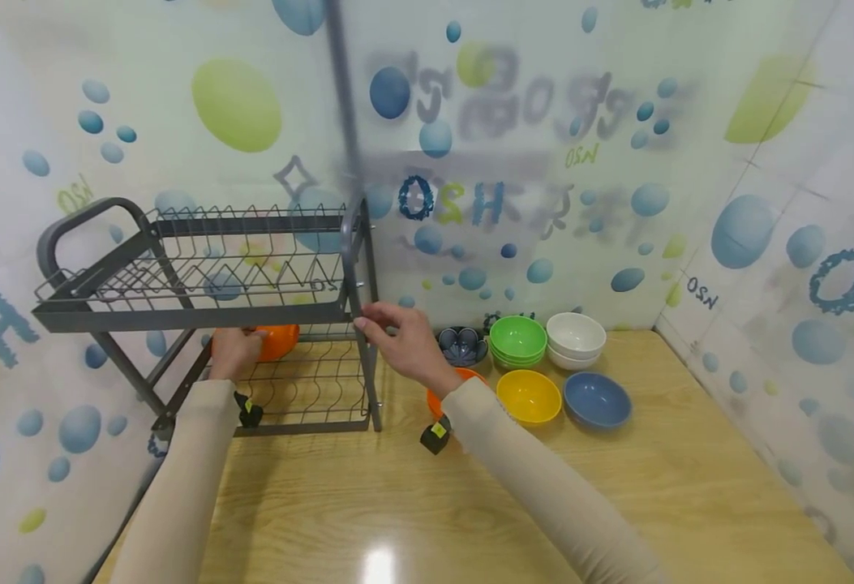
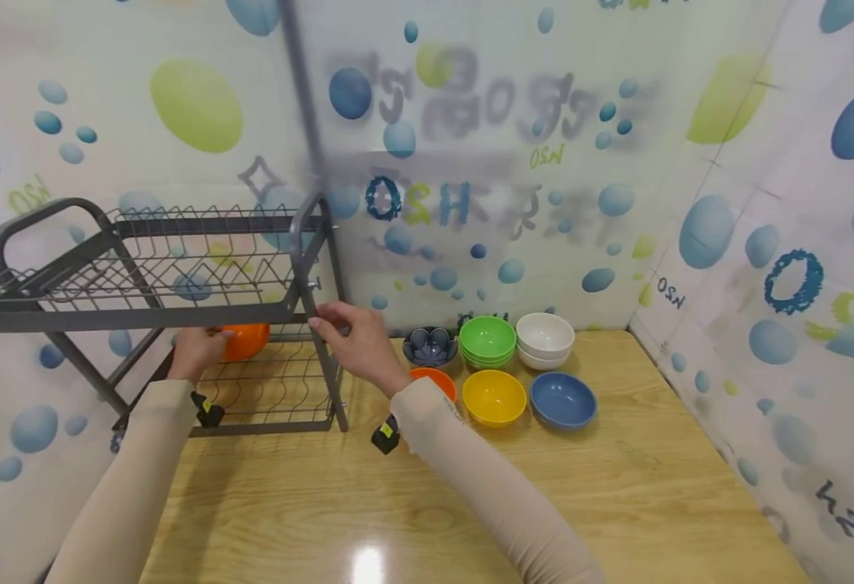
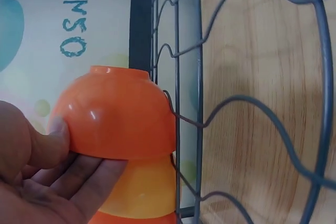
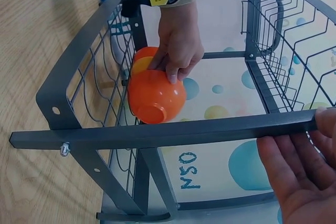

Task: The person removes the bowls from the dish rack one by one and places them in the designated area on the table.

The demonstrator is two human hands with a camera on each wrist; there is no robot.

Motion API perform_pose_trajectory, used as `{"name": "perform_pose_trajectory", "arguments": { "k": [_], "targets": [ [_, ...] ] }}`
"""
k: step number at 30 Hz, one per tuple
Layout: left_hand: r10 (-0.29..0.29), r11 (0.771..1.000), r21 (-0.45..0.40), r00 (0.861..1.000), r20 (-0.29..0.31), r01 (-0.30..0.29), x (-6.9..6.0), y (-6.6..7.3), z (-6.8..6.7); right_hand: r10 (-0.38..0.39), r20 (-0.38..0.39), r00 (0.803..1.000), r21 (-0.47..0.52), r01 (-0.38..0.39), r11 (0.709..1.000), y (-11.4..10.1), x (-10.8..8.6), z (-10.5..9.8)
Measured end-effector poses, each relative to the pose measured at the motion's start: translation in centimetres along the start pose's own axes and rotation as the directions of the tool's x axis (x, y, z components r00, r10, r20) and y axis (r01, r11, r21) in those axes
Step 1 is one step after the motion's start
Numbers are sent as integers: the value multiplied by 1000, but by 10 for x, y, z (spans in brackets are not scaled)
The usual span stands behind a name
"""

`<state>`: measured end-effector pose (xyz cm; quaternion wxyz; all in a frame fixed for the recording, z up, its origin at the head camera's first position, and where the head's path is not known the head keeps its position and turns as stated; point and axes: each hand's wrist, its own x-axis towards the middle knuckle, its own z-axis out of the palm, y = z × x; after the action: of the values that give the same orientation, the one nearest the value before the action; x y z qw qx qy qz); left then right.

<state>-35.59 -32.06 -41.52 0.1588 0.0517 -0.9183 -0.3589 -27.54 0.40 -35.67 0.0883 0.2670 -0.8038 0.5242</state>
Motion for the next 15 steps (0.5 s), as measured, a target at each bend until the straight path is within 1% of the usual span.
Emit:
{"name": "perform_pose_trajectory", "arguments": {
  "k": [3,6,15],
  "targets": [
    [-33,999,-43,999,-2,33,0,0,0,-2,1,1000,-2,2,1000,0,0,0],
    [-73,995,-72,997,8,73,0,1,0,0,5,1000,4,0,1000,0,0,0],
    [-112,982,-155,994,2,111,-5,8,0,-2,13,1000,6,2,1000,0,0,0]
  ]
}}
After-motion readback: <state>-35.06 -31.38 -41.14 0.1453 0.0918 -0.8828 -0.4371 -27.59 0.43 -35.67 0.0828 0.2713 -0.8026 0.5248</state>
